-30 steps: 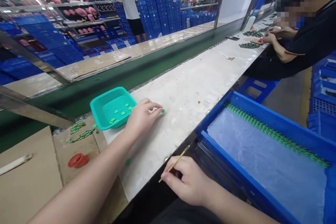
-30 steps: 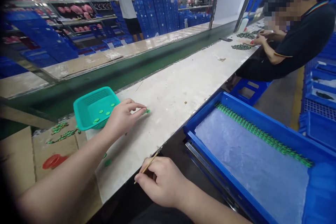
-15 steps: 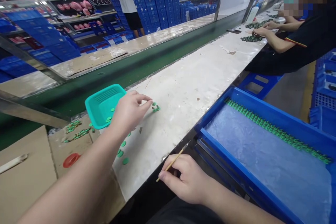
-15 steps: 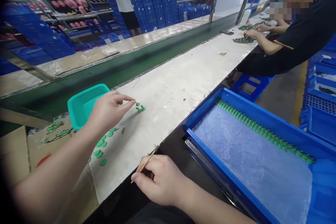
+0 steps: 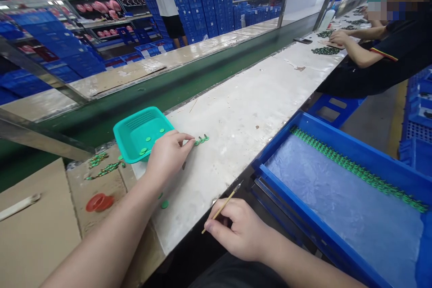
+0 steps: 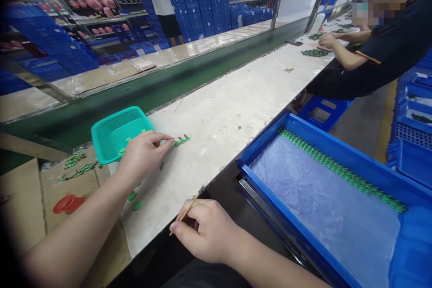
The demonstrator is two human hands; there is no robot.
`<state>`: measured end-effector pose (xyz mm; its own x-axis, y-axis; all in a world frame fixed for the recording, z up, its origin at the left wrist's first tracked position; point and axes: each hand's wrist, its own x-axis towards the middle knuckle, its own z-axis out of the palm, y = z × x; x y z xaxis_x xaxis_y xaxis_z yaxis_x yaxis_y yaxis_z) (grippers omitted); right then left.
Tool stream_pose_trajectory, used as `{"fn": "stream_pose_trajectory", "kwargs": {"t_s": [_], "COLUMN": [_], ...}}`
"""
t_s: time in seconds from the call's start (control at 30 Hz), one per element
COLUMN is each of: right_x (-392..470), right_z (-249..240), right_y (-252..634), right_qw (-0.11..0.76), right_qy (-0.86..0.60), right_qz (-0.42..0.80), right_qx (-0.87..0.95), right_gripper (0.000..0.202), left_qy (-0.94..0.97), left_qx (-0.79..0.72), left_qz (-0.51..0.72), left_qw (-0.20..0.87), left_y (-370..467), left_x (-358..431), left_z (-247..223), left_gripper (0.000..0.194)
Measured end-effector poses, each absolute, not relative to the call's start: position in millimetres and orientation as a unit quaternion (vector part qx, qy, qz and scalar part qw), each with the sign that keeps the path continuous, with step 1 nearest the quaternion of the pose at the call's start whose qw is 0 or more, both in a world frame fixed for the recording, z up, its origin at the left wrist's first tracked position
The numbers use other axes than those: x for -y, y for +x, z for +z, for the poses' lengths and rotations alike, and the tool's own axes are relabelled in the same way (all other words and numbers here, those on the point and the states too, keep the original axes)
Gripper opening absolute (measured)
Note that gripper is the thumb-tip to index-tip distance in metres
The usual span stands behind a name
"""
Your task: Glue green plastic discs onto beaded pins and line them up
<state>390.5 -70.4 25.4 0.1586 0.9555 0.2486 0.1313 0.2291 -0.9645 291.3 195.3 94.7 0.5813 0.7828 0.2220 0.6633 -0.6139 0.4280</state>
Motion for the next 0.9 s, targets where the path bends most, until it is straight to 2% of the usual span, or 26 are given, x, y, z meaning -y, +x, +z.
{"fn": "stream_pose_trajectory", "kwargs": {"t_s": [0.2,0.3,0.47,0.57,0.7,0.73,0.9], "right_x": [69,70,73,71,62,60,58], "right_z": [28,37,54,57,61,64,86], "right_y": [390,392,392,391,390,390,390], "right_qw": [0.569,0.57,0.547,0.559,0.591,0.593,0.567], "right_qy": [-0.504,-0.505,-0.529,-0.539,-0.501,-0.5,-0.46], "right_qz": [0.352,0.349,0.393,0.388,0.37,0.36,0.375], "right_qx": [0.547,0.546,0.516,0.497,0.513,0.518,0.571], "right_gripper": [0.018,0.018,0.032,0.043,0.073,0.074,0.05], "left_qy": [0.873,0.861,0.797,0.78,0.835,0.848,0.877], "left_qx": [-0.407,-0.417,-0.498,-0.52,-0.467,-0.45,-0.424], "left_qz": [0.211,0.235,0.313,0.319,0.215,0.19,0.122], "left_qw": [0.168,0.174,0.142,0.136,0.193,0.202,0.188], "left_y": [295,285,204,143,108,109,135], "left_x": [-190,-182,-165,-149,-120,-113,-88], "left_z": [91,105,160,173,136,121,73], "left_gripper": [0.032,0.035,0.048,0.054,0.047,0.044,0.03]}}
